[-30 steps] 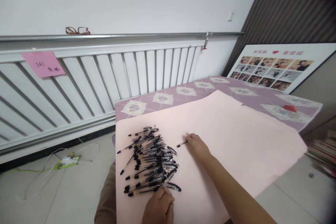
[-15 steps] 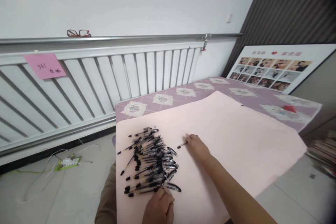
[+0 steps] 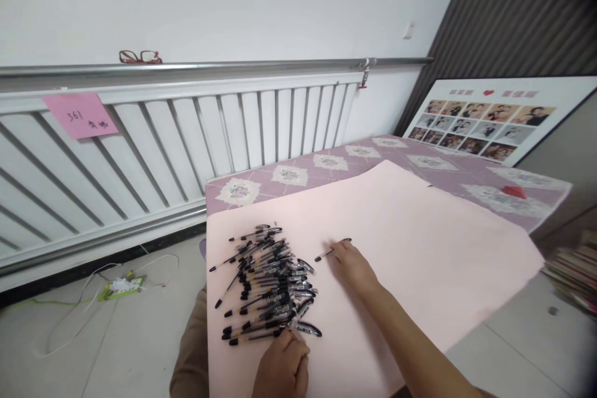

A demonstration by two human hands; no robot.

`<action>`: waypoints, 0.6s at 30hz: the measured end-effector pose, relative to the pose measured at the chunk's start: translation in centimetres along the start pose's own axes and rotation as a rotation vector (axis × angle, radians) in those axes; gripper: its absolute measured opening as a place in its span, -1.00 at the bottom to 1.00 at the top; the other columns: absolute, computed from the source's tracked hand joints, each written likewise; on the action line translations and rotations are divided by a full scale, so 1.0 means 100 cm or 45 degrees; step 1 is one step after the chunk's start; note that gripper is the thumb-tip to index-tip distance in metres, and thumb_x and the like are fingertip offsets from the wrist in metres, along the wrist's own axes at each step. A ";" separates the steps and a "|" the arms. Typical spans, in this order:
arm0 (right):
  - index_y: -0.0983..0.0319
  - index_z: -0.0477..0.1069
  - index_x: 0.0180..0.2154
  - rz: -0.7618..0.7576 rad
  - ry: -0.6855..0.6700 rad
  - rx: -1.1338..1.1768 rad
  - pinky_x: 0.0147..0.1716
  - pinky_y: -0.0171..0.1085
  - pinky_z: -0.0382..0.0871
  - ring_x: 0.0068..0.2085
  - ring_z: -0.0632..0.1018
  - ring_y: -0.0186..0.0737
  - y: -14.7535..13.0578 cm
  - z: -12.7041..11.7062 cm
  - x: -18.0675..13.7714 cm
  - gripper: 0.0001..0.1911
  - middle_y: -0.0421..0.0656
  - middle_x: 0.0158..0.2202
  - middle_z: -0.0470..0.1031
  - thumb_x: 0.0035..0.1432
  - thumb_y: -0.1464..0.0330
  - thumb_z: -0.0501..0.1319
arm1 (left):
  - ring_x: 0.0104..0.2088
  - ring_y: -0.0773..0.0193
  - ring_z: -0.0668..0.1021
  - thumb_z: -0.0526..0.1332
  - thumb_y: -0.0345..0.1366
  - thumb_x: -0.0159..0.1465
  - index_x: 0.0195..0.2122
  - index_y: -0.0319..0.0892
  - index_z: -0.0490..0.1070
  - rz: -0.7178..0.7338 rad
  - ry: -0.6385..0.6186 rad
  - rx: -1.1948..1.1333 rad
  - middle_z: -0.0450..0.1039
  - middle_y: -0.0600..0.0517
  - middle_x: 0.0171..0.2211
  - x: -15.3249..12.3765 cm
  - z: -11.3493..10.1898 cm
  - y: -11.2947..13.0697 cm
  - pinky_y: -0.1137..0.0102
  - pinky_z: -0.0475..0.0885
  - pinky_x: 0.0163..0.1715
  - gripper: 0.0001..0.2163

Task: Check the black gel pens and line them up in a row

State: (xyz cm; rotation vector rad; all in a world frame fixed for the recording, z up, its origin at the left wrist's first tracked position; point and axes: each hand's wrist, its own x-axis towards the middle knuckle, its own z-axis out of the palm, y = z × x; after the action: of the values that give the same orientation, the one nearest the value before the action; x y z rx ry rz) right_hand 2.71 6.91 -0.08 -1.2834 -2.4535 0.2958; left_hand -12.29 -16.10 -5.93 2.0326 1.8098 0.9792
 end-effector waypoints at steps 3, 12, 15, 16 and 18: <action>0.23 0.38 -0.17 0.008 0.028 0.098 -0.22 -0.27 0.33 -0.24 0.47 -0.17 -0.017 0.001 -0.021 -0.73 -0.07 -0.24 0.45 0.13 0.41 -0.01 | -0.35 0.27 0.47 0.04 -0.53 0.10 -0.30 -0.12 0.35 -0.003 0.017 -0.026 0.38 0.00 -0.35 0.001 -0.004 0.004 0.43 0.38 -0.35 -0.78; 0.17 0.41 -0.41 0.026 -0.091 0.353 -0.30 -0.29 0.33 -0.32 0.47 -0.20 -0.084 0.014 -0.102 -0.80 -0.15 -0.40 0.46 0.11 0.43 0.02 | -0.37 0.29 0.45 0.00 -0.50 0.17 -0.37 -0.15 0.34 -0.103 0.093 -0.197 0.35 0.02 -0.41 0.005 -0.020 0.017 0.43 0.35 -0.36 -0.82; 0.17 0.43 -0.34 0.054 -0.117 0.257 -0.25 -0.30 0.32 -0.26 0.46 -0.18 -0.100 0.019 -0.114 -0.79 -0.13 -0.34 0.45 0.10 0.46 0.04 | -0.35 0.28 0.45 0.00 -0.50 0.17 -0.39 -0.15 0.35 -0.133 0.142 -0.244 0.36 0.02 -0.42 0.005 -0.024 0.019 0.42 0.35 -0.34 -0.82; 0.17 0.43 -0.32 0.068 -0.116 0.212 -0.23 -0.29 0.31 -0.24 0.46 -0.17 -0.104 0.020 -0.117 -0.79 -0.12 -0.33 0.44 0.10 0.46 0.04 | -0.36 0.29 0.45 0.00 -0.50 0.17 -0.40 -0.15 0.35 -0.143 0.159 -0.260 0.36 0.03 -0.42 0.006 -0.025 0.019 0.43 0.35 -0.33 -0.82; 0.17 0.43 -0.27 0.089 -0.118 0.128 -0.21 -0.28 0.30 -0.22 0.44 -0.14 -0.110 0.022 -0.120 -0.78 -0.10 -0.30 0.44 0.09 0.47 0.06 | -0.37 0.30 0.45 0.00 -0.50 0.17 -0.41 -0.15 0.35 -0.159 0.194 -0.298 0.37 0.04 -0.43 0.006 -0.026 0.019 0.43 0.35 -0.34 -0.82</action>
State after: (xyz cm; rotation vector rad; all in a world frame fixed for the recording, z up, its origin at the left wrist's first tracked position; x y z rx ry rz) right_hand -0.11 -9.27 -0.89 -1.3424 -2.4380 0.5010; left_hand -12.46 -16.59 -2.69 1.7267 1.7745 1.2715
